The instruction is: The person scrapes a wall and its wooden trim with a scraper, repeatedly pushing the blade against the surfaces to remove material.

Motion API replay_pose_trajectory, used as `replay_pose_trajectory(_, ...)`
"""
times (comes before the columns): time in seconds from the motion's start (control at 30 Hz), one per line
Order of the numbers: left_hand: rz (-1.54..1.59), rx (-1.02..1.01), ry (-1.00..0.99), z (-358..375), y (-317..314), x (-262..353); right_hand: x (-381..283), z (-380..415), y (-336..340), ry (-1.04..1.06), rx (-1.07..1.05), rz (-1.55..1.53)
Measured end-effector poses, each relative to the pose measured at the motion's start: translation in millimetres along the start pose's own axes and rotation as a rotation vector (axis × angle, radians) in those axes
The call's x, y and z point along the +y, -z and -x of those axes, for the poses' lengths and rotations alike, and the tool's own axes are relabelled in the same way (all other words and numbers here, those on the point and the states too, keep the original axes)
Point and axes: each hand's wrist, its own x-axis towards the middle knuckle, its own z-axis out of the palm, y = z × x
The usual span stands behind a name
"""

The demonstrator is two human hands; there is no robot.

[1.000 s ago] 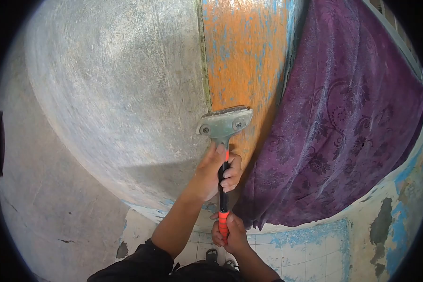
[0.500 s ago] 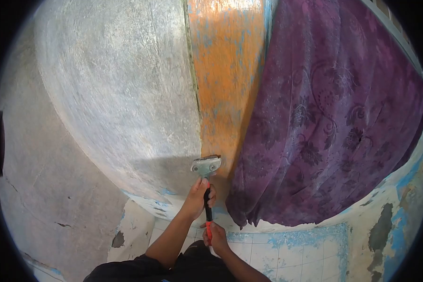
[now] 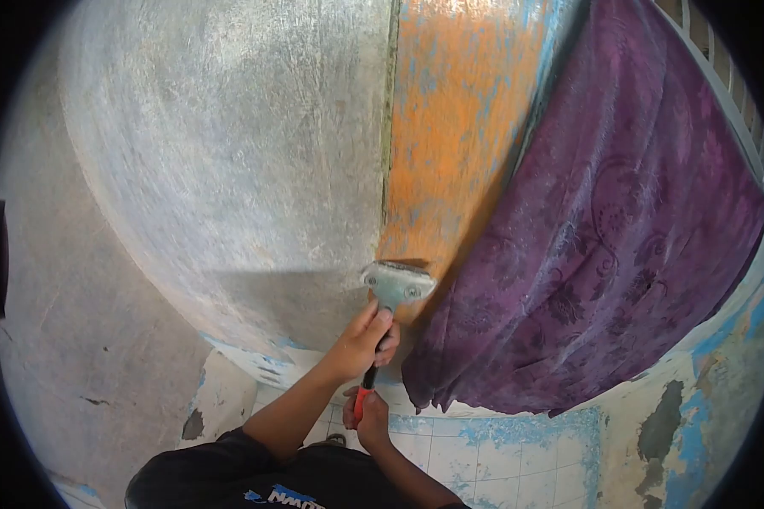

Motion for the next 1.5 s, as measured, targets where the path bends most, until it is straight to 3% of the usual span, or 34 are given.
replay_pose_trajectory(0.27, -0.017, -0.177, 0.046, -7, 25, 7, 33, -18, -12, 0.104, 0.008, -0.058)
replay_pose_trajectory(0.4, 0.045, -0.256, 0.044, -9, 35, 1, 26, -22, -21, 0.130, 0.080, 0.060)
replay_pose_trajectory(0.63, 0.028, -0.405, 0.042, -19, 45, 8, 16, -20, -37, 0.114, 0.123, -0.020)
replay_pose_trajectory(0.83, 0.173, -0.435, 0.077, -16, 45, -2, 13, -5, -47, 0.091, 0.268, 0.013)
replay_pose_trajectory(1.33, 0.236, -0.494, 0.178, -26, 49, 7, 19, -21, -66, 0.130, 0.249, -0.153)
replay_pose_trajectory(1.5, 0.207, -0.466, 0.127, -25, 43, 25, 10, -31, -71, 0.147, 0.291, -0.045)
